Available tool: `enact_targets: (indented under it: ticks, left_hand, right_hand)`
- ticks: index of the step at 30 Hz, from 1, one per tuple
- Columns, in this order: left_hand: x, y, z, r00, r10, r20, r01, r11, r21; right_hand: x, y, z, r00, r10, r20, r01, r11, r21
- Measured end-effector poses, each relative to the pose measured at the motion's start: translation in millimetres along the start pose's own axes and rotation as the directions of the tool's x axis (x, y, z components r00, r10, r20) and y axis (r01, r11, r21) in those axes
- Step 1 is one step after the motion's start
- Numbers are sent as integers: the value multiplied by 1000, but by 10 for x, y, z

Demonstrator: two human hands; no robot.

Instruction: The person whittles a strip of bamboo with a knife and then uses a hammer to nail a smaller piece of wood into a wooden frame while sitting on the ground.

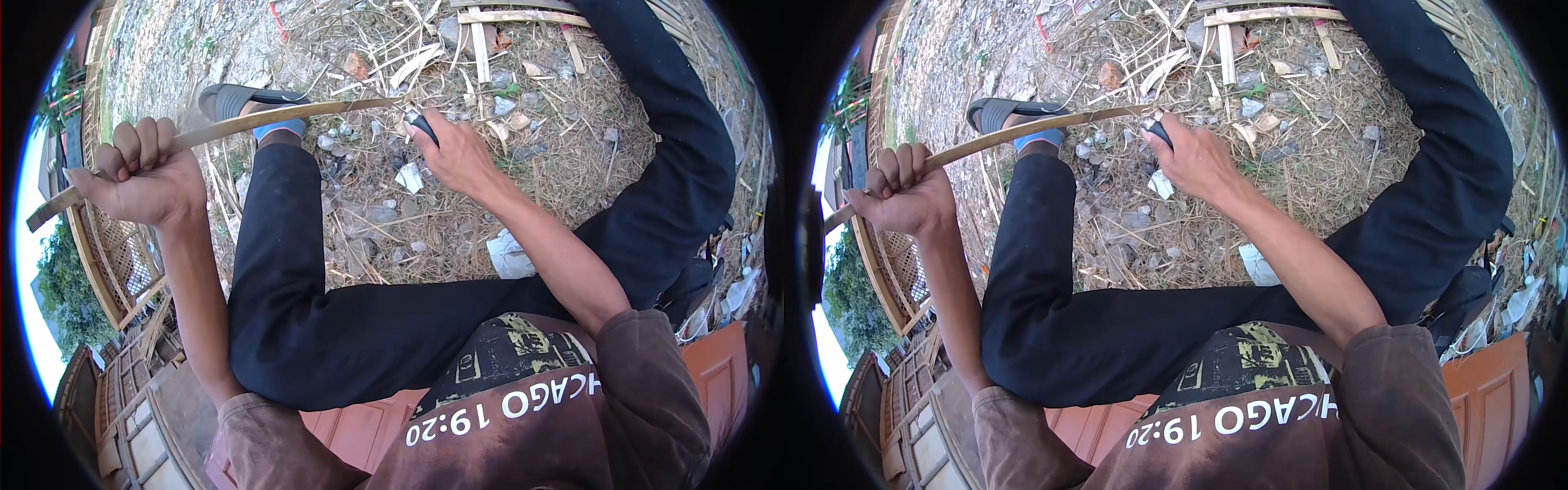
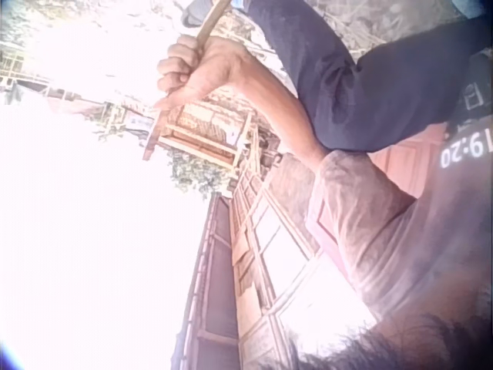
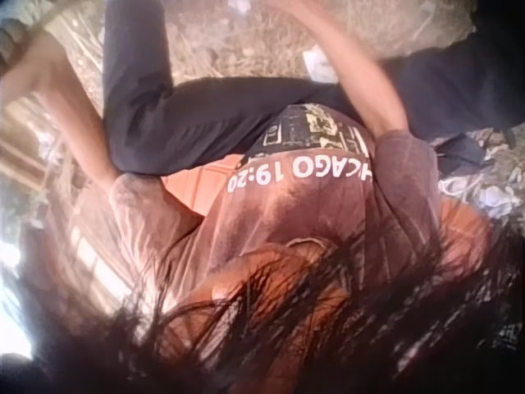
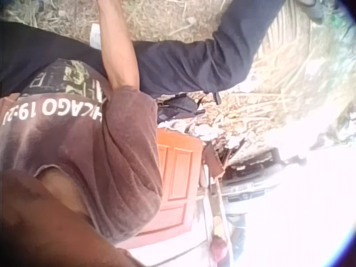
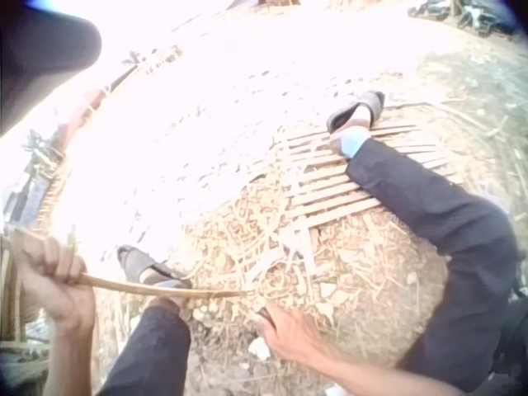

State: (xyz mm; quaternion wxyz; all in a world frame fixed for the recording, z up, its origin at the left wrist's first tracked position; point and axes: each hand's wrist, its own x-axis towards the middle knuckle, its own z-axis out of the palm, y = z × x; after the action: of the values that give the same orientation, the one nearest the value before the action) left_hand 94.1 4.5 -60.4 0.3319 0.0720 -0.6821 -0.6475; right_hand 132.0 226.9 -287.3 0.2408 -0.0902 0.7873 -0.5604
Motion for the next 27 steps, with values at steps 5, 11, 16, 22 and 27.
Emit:
enact_targets:
  ticks: [5, 11, 16, 22, 27]
  left_hand:
    - [19, -10, -104, 996, -80, 32, 82, 993, -82]
    - [0, 16, -104, 995, -78, 68, 84, 993, -87]
    - [59, -5, -78, 1000, -4, 16, 4, 999, -32]
    - [74, -61, -43, 999, -48, 20, 49, 997, -59]
    - [77, -45, -161, 999, -30, 16, 31, 999, -41]
  right_hand:
    - [10, 18, -18, 1000, 12, 6, -11, 991, -132]
    - [-56, 77, -39, 994, 95, 51, -85, 982, -171]
    - [-56, 100, -47, 1000, -6, -16, 2, 967, -255]
    - [-125, 306, -37, 988, 151, 23, -137, 942, -307]
    - [-295, -38, -151, 1000, 17, -12, -19, 978, -208]
